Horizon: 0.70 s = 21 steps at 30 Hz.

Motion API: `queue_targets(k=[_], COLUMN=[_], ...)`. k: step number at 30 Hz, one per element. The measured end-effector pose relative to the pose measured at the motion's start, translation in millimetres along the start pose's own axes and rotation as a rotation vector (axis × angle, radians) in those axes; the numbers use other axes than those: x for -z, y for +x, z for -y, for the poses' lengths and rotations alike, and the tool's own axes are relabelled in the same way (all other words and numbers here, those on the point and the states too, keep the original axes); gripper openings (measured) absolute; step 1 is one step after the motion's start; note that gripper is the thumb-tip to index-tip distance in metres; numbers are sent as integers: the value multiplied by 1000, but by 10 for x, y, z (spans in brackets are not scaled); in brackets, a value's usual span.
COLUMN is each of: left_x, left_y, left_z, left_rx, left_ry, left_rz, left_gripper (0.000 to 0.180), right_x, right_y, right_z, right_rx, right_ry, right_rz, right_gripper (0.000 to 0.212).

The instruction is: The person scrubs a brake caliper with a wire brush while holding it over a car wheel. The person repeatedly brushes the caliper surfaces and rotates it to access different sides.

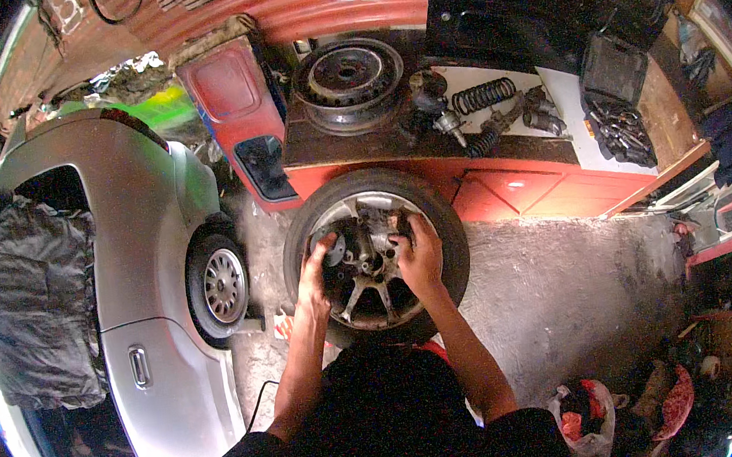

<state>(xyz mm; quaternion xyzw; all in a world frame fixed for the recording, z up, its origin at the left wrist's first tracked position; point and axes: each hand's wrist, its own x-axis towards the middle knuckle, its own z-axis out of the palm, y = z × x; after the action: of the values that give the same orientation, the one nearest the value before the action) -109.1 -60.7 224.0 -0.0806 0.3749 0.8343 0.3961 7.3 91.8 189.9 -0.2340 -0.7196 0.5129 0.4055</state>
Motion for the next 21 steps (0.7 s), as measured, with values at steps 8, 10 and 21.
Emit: queue_targets(k=[8, 10, 21], left_x=[-257, -280, 6], left_y=[-167, -134, -62], left_z=[-133, -91, 38], left_rx=[-137, -158, -103], left_ry=[94, 115, 54], left_rz=[2, 6, 33], left_gripper=[70, 70, 86], right_x=[-52, -105, -120], right_y=[25, 24, 23], right_z=[28, -238, -35], right_rx=[95, 123, 266], right_ry=[-113, -172, -223], right_rz=[-5, -10, 57], right_gripper=[42, 43, 40])
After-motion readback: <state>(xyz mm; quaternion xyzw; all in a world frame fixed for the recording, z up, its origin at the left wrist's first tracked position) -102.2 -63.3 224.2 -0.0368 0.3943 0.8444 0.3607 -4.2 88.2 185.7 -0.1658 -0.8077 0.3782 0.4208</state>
